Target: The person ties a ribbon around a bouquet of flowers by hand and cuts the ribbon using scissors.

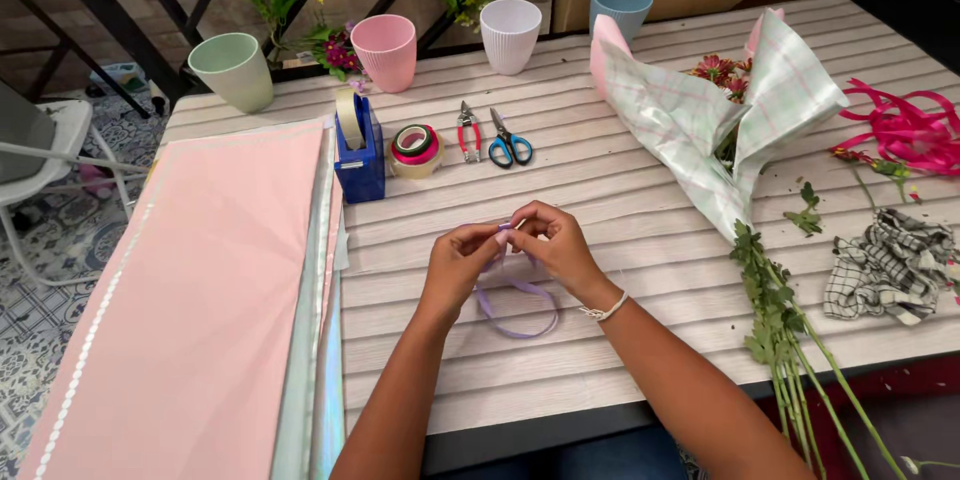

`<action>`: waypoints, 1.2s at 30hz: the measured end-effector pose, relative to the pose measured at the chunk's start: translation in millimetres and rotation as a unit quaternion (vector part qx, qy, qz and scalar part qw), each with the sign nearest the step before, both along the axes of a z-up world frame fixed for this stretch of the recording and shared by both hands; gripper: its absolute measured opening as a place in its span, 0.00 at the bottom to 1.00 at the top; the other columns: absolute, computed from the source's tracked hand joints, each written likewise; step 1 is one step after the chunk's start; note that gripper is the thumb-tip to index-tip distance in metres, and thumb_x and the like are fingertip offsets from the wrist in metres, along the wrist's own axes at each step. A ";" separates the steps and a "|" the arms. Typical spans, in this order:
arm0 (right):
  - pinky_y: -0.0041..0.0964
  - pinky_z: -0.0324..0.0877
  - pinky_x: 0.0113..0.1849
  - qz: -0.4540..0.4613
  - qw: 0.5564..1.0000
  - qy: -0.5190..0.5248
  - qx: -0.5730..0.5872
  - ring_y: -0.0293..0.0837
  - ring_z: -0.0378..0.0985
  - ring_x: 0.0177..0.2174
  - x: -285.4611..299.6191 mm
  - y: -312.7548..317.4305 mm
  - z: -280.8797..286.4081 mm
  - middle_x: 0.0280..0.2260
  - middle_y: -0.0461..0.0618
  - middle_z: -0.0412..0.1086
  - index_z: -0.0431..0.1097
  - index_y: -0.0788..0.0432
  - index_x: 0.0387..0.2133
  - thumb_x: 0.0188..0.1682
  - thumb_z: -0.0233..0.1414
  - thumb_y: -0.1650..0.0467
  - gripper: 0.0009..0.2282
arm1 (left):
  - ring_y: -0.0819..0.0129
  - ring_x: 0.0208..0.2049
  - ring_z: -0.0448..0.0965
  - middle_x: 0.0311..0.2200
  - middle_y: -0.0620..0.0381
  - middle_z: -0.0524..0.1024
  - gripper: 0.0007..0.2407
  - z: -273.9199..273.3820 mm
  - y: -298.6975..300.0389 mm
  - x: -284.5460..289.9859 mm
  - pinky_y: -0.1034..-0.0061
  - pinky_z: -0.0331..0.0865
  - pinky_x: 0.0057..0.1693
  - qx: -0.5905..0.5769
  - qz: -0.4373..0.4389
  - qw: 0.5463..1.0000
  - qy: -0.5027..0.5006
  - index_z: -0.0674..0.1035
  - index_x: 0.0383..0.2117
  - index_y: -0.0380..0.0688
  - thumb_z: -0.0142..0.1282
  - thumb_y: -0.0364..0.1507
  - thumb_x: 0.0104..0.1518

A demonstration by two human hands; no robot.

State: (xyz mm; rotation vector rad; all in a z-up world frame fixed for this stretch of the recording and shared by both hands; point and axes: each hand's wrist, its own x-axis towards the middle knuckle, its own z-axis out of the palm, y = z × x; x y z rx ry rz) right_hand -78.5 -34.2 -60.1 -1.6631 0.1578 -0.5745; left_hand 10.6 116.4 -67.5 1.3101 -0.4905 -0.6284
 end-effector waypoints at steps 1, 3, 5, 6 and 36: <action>0.22 0.62 0.27 -0.002 1.000 0.000 0.001 0.31 0.69 0.21 -1.3 0.3 -0.2 0.19 0.51 0.76 0.76 0.56 0.36 0.45 0.64 0.72 0.07 | 0.74 0.38 0.82 0.40 0.49 0.84 0.14 0.1 -0.5 -0.7 0.79 0.79 0.47 0.001 -0.002 1.000 0.000 0.85 0.45 0.36 0.69 0.29 0.54; 0.24 0.64 0.32 -0.016 0.998 -0.007 -0.057 0.30 0.69 0.22 -3.8 1.0 -0.6 0.19 0.46 0.77 0.76 0.53 0.35 0.44 0.65 0.72 0.07 | 0.76 0.35 0.81 0.34 0.52 0.84 0.12 0.4 -1.5 -1.9 0.81 0.78 0.45 -0.003 0.013 1.000 0.011 0.85 0.41 0.35 0.69 0.29 0.54; 0.25 0.65 0.33 -0.027 0.996 0.000 -0.087 0.32 0.70 0.21 -7.2 4.8 3.5 0.18 0.45 0.77 0.75 0.52 0.35 0.44 0.64 0.72 0.08 | 0.77 0.35 0.80 0.33 0.53 0.83 0.11 -6.2 -3.2 -1.3 0.82 0.78 0.45 -0.004 0.017 1.000 0.012 0.86 0.39 0.36 0.69 0.30 0.54; 0.26 0.66 0.33 -0.035 0.992 0.006 -0.118 0.33 0.71 0.20 -8.9 6.7 5.7 0.18 0.44 0.77 0.74 0.51 0.36 0.44 0.64 0.72 0.09 | 0.78 0.34 0.80 0.32 0.55 0.83 0.10 -9.4 -4.1 -1.0 0.83 0.78 0.44 -0.005 0.024 1.000 0.013 0.86 0.37 0.37 0.69 0.30 0.54; 0.68 0.68 0.49 -0.385 0.786 0.387 -0.291 0.76 0.73 0.49 -139.9 -139.2 11.2 0.49 0.74 0.68 0.58 0.60 0.67 0.49 0.57 0.61 0.32 | 0.72 0.34 0.82 0.30 0.54 0.82 0.10 6.9 -0.3 -17.4 0.77 0.79 0.45 -0.012 0.059 0.997 0.050 0.85 0.39 0.38 0.67 0.30 0.56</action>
